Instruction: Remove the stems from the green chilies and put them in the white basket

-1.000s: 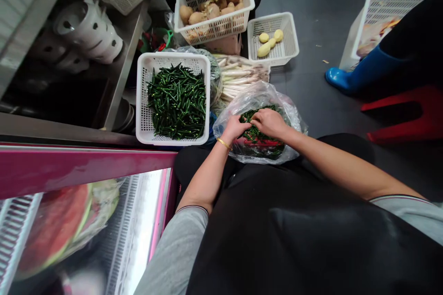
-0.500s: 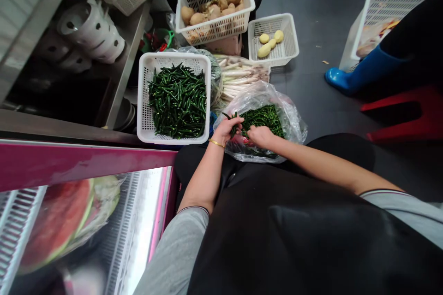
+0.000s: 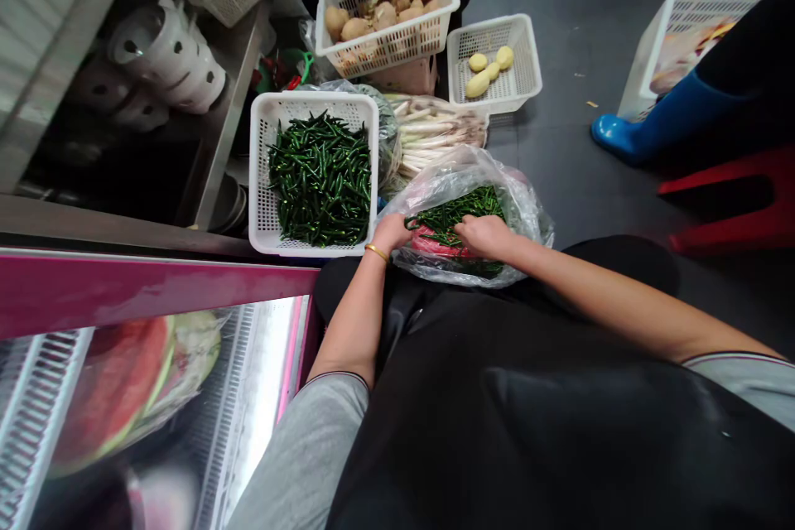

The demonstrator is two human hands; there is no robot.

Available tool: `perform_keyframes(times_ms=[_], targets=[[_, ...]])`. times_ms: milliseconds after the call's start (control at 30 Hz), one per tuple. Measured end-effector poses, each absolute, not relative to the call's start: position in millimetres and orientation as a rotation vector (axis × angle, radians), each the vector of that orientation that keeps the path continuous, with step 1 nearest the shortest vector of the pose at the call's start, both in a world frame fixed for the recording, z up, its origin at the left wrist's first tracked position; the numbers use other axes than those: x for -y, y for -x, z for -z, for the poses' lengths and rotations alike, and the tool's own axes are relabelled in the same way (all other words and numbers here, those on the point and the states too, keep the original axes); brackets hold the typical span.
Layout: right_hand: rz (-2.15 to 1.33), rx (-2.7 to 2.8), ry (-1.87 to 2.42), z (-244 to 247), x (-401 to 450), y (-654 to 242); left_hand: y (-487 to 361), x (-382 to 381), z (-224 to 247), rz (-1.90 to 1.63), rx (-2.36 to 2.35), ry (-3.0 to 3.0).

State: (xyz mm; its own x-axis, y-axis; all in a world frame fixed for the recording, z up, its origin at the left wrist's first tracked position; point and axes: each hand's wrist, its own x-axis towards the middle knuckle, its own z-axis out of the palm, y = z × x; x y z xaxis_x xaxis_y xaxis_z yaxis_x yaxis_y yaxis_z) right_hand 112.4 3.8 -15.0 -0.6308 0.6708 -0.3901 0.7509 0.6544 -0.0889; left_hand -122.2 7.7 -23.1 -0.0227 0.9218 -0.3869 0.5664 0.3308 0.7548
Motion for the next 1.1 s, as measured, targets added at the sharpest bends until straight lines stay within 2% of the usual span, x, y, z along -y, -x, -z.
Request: perform_keyframes(times_ms=[167,300,400,567,667,767,933,1100], targets=[[0.468,-2.497,-1.144,32,8,-73,104,-8,13,-0.641,-1.637,-1.372],[0.464,-2.524,-1.167,41,-6,-90,76,-11,29,-0.514,-1.545,-1.663],[0.467,-2.558,-1.269,35,-31,-109,69,-17,42,-0.429,-1.531,-1.671],[0.779,-2.6,-1.519,13,-69,-132,78,-23,36,-0.802,-1.589,-1.239],[0.69,-2.638,-1.718,4,-69,-142,84,-16,20,-0.969,-1.43,-0.864],[0.528,-2.59,-1.546,6,-47,-138,84,-5,10,-0.999,-1.263,-0.663],[0.411,-2.477,-1.075,28,-8,-108,74,7,14,-1.011,-1.289,-0.592],[0.417,-2.491,-1.068,31,-19,-106,70,11,25,-0.939,-1.372,-0.668]])
